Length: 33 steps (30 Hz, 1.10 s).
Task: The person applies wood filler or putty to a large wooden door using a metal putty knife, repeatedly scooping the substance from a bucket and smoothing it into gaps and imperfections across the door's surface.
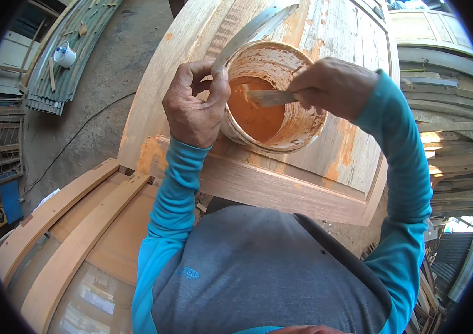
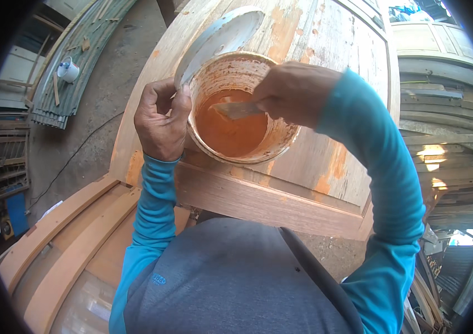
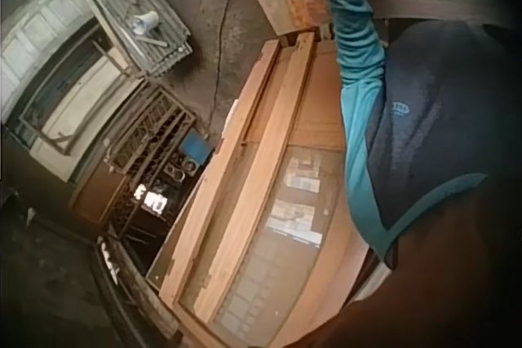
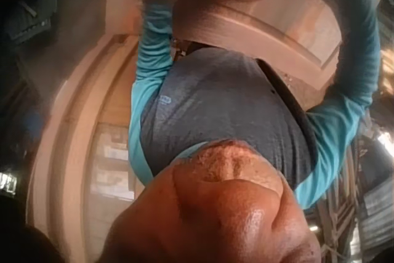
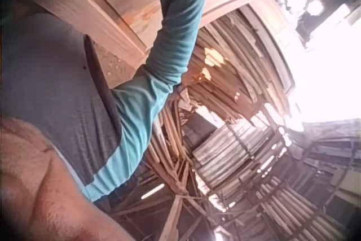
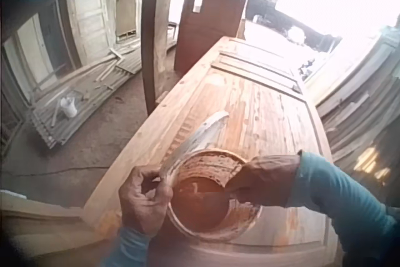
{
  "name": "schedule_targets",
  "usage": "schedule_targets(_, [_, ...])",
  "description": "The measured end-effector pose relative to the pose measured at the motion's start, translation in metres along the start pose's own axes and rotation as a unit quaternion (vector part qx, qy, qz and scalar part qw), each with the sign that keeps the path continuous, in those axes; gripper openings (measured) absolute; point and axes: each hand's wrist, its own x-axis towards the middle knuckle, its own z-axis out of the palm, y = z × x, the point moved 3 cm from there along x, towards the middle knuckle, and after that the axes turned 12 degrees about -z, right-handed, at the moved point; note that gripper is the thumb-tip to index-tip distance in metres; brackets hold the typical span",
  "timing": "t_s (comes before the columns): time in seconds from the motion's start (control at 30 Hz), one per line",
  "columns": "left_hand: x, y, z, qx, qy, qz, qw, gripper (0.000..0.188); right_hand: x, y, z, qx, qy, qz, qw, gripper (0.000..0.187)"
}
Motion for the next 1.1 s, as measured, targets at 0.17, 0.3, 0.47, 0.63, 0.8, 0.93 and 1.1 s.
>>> schedule_targets(0.17, [-0.006,0.013,-0.001,0.005,0.039,0.043,0.998,0.019,-0.069,0.017,0.009,0.21,0.12,-0.009,0.97,0.022])
schedule_targets(0.3, [-0.03,0.045,0.003,0.08,0.074,0.178,0.978,0.026,-0.115,0.047,0.065,0.435,0.291,-0.025,0.852,0.024])
schedule_targets(0.47, [-0.087,0.067,0.007,0.294,0.038,0.249,0.922,0.036,-0.163,0.101,0.142,0.59,0.346,-0.006,0.729,0.034])
schedule_targets(0.63, [-0.112,0.07,0.018,0.415,0.034,0.207,0.885,0.041,-0.23,0.204,0.192,0.57,0.424,0.028,0.703,0.044])
schedule_targets(0.8, [-0.133,0.076,0.036,0.403,0.093,0.171,0.894,0.059,-0.264,0.329,0.199,0.439,0.443,0.14,0.769,0.048])
schedule_targets(0.93, [-0.164,0.026,0.033,0.249,0.211,0.029,0.945,0.057,-0.25,0.397,0.181,0.315,0.418,0.16,0.837,0.047])
schedule_targets(1.1, [-0.216,-0.062,0.021,0.412,0.152,-0.09,0.894,0.051,-0.222,0.434,0.151,0.119,0.356,0.161,0.913,0.043])
